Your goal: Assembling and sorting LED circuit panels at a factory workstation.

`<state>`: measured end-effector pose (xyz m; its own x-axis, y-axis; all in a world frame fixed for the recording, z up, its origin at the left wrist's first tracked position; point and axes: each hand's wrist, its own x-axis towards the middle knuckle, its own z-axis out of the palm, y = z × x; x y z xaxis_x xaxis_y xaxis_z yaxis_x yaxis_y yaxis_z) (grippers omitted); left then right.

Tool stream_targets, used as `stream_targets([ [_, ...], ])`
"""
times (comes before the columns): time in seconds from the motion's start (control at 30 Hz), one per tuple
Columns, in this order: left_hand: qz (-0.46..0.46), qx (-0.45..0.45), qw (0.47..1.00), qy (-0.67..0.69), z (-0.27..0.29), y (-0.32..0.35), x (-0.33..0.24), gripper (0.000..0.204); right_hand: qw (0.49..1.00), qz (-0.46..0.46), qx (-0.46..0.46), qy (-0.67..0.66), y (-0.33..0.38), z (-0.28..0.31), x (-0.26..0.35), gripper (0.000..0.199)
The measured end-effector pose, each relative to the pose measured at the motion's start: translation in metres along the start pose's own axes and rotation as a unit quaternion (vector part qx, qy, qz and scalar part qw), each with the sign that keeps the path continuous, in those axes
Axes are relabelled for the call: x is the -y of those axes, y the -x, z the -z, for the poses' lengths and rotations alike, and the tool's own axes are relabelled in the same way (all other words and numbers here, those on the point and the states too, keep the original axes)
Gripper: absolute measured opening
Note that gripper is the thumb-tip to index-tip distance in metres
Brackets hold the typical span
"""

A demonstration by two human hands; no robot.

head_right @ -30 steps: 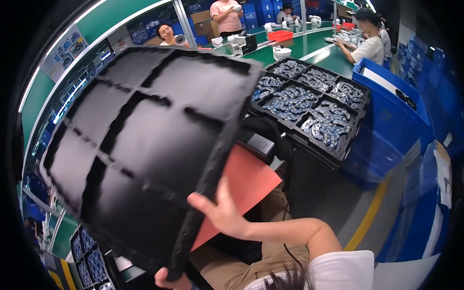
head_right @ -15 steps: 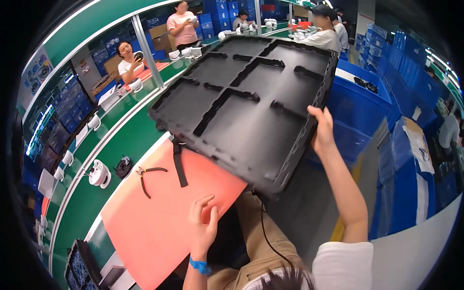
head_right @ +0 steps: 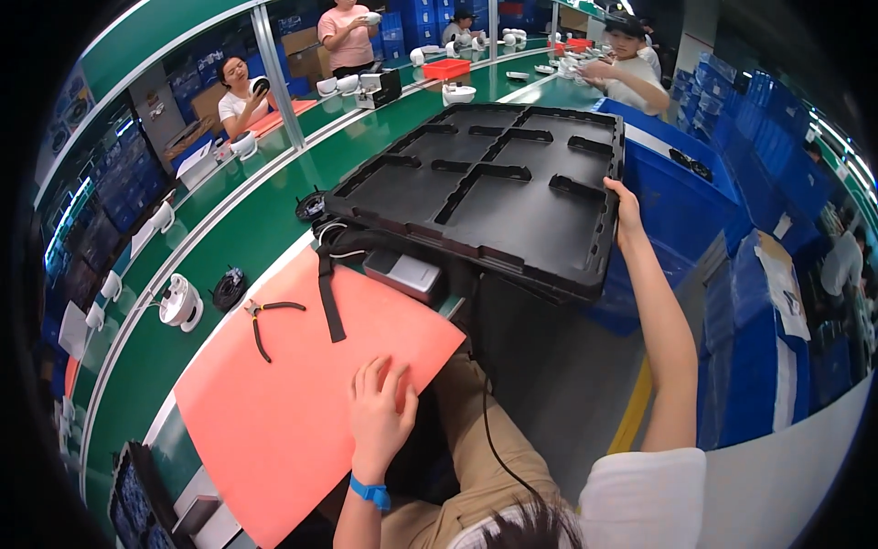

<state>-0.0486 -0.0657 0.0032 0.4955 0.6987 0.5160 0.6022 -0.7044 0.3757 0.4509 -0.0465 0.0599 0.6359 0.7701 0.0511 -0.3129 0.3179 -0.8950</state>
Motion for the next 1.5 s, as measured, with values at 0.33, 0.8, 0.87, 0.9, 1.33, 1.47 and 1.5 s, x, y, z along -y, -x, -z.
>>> stream_targets([
  [0.33, 0.004, -0.009, 1.000, -0.017, -0.001, 0.005, -0.005, 0.031, 0.971, 0.077, -0.142, 0.176, -0.023, 0.000, -0.020, 0.030],
  [0.8, 0.023, -0.014, 1.000, -0.011, -0.004, 0.007, 0.001, 0.033, 0.752, 0.202, -0.404, 0.479, -0.055, 0.039, -0.050, 0.068],
  [0.87, 0.021, -0.003, 1.000, -0.018, -0.001, 0.009, 0.002, 0.040, 0.783, 0.208, -0.369, 0.456, -0.058, 0.040, -0.052, 0.057],
  [0.9, 0.018, 0.020, 0.999, -0.019, 0.001, 0.008, 0.001, 0.046, 0.797, 0.212, -0.346, 0.449, -0.058, 0.040, -0.051, 0.053],
  [1.33, 0.007, 0.084, 0.994, -0.074, 0.003, 0.014, 0.007, 0.065, 0.751, 0.214, -0.339, 0.524, -0.038, -0.007, -0.031, 0.027],
  [1.47, 0.006, 0.081, 0.994, -0.069, -0.004, 0.011, 0.005, 0.065, 0.729, 0.253, -0.349, 0.532, -0.056, 0.006, -0.019, 0.016],
  [1.5, 0.008, 0.079, 0.995, -0.068, -0.003, 0.012, 0.005, 0.065, 0.714, 0.271, -0.347, 0.544, -0.058, 0.004, -0.021, 0.016],
])
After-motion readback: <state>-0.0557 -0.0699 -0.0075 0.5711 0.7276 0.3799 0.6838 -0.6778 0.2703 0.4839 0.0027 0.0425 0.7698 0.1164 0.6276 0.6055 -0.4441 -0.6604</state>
